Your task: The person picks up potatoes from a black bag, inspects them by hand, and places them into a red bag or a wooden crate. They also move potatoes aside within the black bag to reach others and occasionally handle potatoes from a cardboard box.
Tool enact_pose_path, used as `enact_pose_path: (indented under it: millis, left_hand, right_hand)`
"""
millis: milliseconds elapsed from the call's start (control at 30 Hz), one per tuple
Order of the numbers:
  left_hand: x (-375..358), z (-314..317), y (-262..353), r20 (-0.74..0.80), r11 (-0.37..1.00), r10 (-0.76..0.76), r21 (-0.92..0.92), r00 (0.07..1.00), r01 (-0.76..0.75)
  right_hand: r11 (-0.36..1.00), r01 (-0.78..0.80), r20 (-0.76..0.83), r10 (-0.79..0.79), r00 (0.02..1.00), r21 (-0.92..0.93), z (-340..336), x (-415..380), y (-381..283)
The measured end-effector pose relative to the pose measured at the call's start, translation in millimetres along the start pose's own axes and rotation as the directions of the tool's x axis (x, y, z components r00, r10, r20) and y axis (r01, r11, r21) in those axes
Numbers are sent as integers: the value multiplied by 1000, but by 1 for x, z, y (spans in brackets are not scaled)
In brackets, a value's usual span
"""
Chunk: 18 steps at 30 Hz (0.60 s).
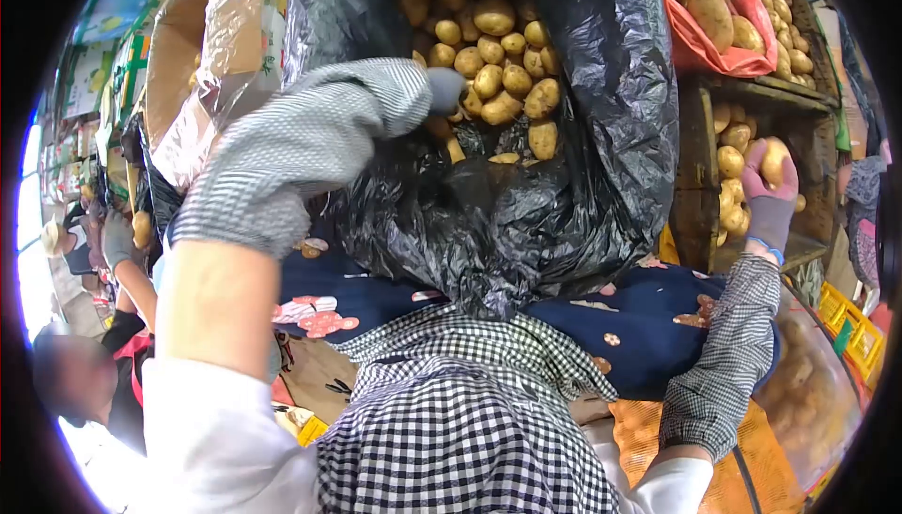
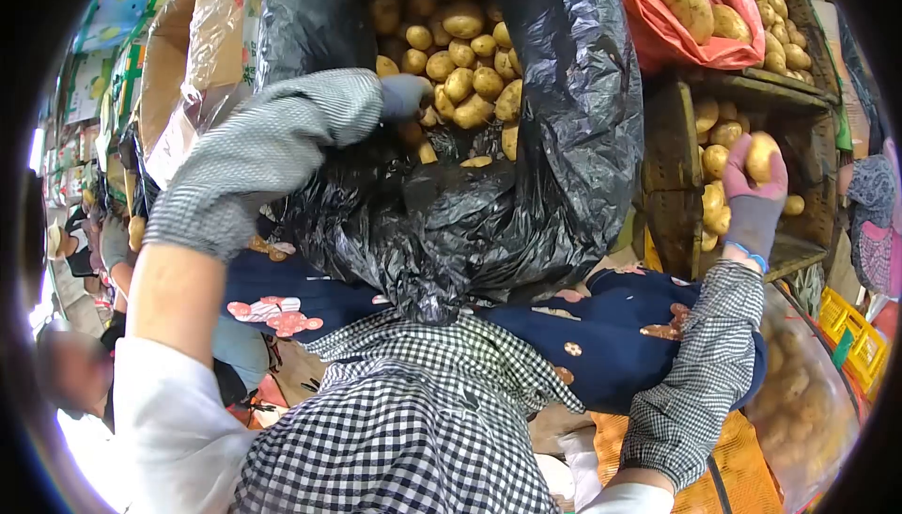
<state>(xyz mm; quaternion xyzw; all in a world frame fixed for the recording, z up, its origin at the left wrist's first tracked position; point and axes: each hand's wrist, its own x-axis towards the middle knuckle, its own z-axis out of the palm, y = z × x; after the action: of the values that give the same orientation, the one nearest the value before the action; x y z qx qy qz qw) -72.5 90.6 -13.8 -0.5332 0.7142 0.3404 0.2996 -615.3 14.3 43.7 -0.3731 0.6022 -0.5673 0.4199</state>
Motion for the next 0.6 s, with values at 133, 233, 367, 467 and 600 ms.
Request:
enact_pose_path:
  millis: [133,233,367,467,600]
  left_hand:
    - [61,76,-34,222,979,-172,145,960,141]
    - [56,106,-16,129,956,-285,114,950,271]
    - [25,75,-8,134,975,-185,-96,974,199]
    - [-27,-4,33,59,867,-60,-492,996,81]
    - [-100,-67,64,-224,202,238,-940,945,-274]
  right_hand:
    - [372,-298,56,540,840,879,-8,12,-71]
    - [465,-356,189,368,910,810,48,-36,-116]
    - [603,-433,366,240,899,670,91,-77,-127]
    - [804,-402,563,104,820,437,121,-114,-119]
    - [907,-421,629,325,707,5,168,-174,-116]
